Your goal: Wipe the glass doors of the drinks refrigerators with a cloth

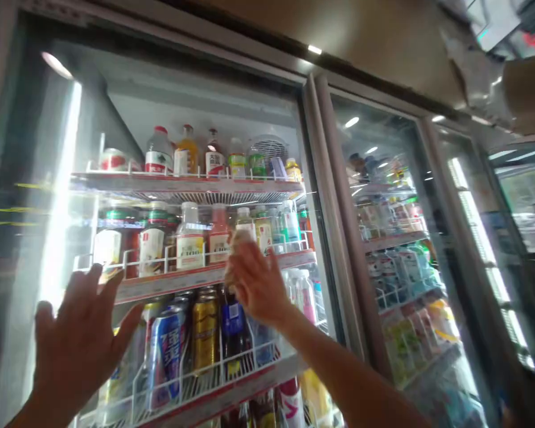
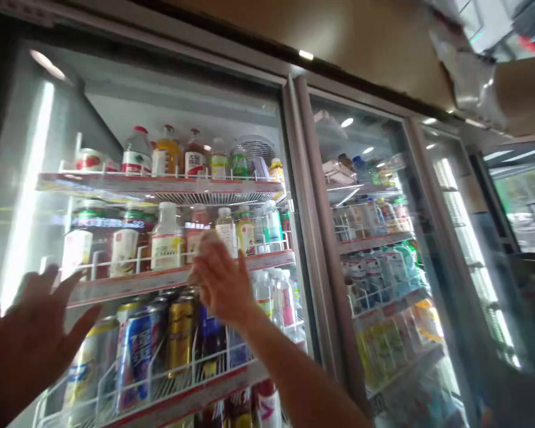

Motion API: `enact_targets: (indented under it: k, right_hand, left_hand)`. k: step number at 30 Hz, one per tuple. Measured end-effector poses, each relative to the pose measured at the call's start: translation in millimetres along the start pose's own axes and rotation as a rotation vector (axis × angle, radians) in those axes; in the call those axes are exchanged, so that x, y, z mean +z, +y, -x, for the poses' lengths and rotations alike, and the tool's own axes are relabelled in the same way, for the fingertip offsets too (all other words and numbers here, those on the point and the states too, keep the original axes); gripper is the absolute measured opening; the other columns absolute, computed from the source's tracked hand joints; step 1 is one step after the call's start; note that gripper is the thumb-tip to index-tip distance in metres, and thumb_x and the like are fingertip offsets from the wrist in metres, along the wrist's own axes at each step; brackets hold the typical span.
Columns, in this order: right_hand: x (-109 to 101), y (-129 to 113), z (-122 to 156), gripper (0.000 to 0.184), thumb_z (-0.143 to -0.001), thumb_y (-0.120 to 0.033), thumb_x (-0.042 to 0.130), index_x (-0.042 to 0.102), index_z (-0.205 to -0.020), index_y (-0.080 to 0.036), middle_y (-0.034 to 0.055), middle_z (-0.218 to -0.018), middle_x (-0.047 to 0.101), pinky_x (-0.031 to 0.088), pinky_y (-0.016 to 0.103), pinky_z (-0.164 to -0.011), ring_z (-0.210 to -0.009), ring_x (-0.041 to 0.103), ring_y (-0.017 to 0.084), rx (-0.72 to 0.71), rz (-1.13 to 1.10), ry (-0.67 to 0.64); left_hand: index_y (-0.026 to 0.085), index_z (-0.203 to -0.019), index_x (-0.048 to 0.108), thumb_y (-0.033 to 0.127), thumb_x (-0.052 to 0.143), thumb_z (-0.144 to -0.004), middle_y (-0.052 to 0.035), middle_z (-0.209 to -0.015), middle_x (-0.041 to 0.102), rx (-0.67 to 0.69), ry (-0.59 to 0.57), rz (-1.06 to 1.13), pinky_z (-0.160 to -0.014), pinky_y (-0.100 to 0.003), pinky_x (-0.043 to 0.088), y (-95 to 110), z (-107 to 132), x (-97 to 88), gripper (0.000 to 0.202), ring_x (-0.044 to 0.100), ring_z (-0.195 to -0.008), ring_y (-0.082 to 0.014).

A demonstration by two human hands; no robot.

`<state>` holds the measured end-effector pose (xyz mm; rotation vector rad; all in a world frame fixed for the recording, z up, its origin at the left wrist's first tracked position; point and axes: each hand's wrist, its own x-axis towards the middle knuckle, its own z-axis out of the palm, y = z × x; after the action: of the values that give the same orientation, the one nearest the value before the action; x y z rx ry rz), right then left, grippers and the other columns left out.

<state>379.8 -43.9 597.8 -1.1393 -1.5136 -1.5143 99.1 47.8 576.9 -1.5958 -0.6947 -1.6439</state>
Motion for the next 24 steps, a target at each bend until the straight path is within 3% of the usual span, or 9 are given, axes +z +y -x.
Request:
enact_targets:
  k: [3, 5, 6, 9, 11, 14, 16, 21, 24]
  right_hand:
    - [-4.2, 45.3, -7.1, 0.049, -0.089, -0.03, 0.034, 0.035, -0.137, -0.018, 0.0114, -0.146, 0.03, 0.02, 0.057, -0.106, -0.139, 0.014, 0.028, 0.381, 0.036, 0.15]
    - [-0.3, 56.3, -12.9, 0.052, -0.088, -0.03, 0.035, 0.034, -0.138, -0.013, 0.0153, -0.146, 0.028, 0.022, 0.059, -0.104, -0.139, 0.012, 0.032, 0.462, -0.003, 0.188]
    - [1.9, 52.7, -15.6, 0.054, -0.088, -0.03, 0.037, 0.032, -0.138, -0.013, 0.0152, -0.147, 0.026, 0.023, 0.059, -0.104, -0.139, 0.01, 0.032, 0.378, -0.035, 0.179]
    - [1.3, 34.4, -24.8, 0.055, -0.086, -0.03, 0.041, 0.031, -0.139, -0.02, 0.0055, -0.149, 0.026, 0.022, 0.049, -0.11, -0.14, 0.009, 0.024, -0.172, -0.127, 0.078]
    - [-5.3, 41.6, -38.2, 0.051, -0.088, -0.031, 0.041, 0.033, -0.138, -0.023, 0.0019, -0.149, 0.027, 0.02, 0.05, -0.111, -0.139, 0.012, 0.023, -0.254, -0.136, 0.044]
    - [-11.7, 70.4, -69.6, 0.05, -0.089, -0.03, 0.037, 0.035, -0.137, -0.017, 0.0082, -0.148, 0.027, 0.017, 0.06, -0.107, -0.138, 0.015, 0.03, 0.134, -0.116, 0.1]
    - [-8.4, 67.0, -84.6, 0.051, -0.089, -0.032, 0.038, 0.036, -0.136, -0.013, 0.0123, -0.148, 0.026, 0.016, 0.062, -0.106, -0.138, 0.012, 0.034, 0.302, -0.131, 0.146]
    - [3.9, -10.2, -70.4, 0.045, -0.088, -0.029, 0.038, 0.042, -0.132, -0.02, 0.0011, -0.148, 0.029, 0.023, 0.045, -0.111, -0.138, 0.016, 0.022, -0.43, -0.231, 0.057]
    - [4.6, -3.2, -70.8, 0.046, -0.089, -0.029, 0.035, 0.038, -0.134, -0.02, 0.0019, -0.148, 0.029, 0.021, 0.052, -0.109, -0.138, 0.015, 0.024, -0.36, -0.194, 0.057]
  left_hand:
    - [0.046, -0.139, 0.009, 0.043, 0.043, -0.085, 0.0071, -0.15, 0.017, -0.018, 0.014, -0.067, -0.104, -0.061, 0.025, 9.9, 0.8, 1.7, 0.063, 0.028, -0.134, -0.03]
    - [0.047, -0.138, 0.009, 0.042, 0.042, -0.084, 0.0094, -0.148, 0.018, -0.067, 0.075, -0.09, -0.102, -0.063, 0.027, 14.8, 1.1, 3.0, 0.063, 0.031, -0.132, -0.0312]
    - [0.048, -0.137, 0.01, 0.042, 0.042, -0.084, 0.0107, -0.148, 0.018, -0.092, 0.097, -0.097, -0.102, -0.063, 0.027, 16.8, 1.1, 3.3, 0.063, 0.033, -0.131, -0.0317]
    - [0.054, -0.135, 0.011, 0.042, 0.044, -0.082, 0.0186, -0.146, 0.015, -0.148, 0.075, -0.105, -0.103, -0.063, 0.027, 20.9, 0.9, 1.3, 0.063, 0.033, -0.131, -0.031]
    - [0.057, -0.133, 0.008, 0.04, 0.045, -0.082, 0.0233, -0.146, 0.01, -0.184, 0.014, -0.113, -0.105, -0.062, 0.026, 22.8, 1.1, -1.5, 0.066, 0.028, -0.134, -0.0299]
    - [0.058, -0.133, 0.006, 0.037, 0.044, -0.082, 0.026, -0.145, 0.006, -0.209, -0.031, -0.142, -0.106, -0.061, 0.024, 23.7, 1.5, -4.2, 0.067, 0.024, -0.136, -0.0294]
    - [0.057, -0.134, 0.006, 0.037, 0.044, -0.082, 0.026, -0.145, 0.007, -0.19, -0.015, -0.164, -0.106, -0.061, 0.025, 21.5, 2.6, -3.6, 0.067, 0.025, -0.135, -0.0295]
    - [0.054, -0.136, 0.01, 0.036, 0.044, -0.084, 0.0191, -0.147, 0.014, -0.144, 0.035, -0.184, -0.103, -0.06, 0.03, 11.2, 9.9, -0.4, 0.064, 0.031, -0.133, -0.0293]
    - [0.051, -0.137, 0.013, 0.034, 0.047, -0.085, 0.0117, -0.149, 0.019, -0.146, 0.057, -0.188, -0.104, -0.062, 0.027, 25.4, 1.1, -1.8, 0.064, 0.031, -0.133, -0.0298]
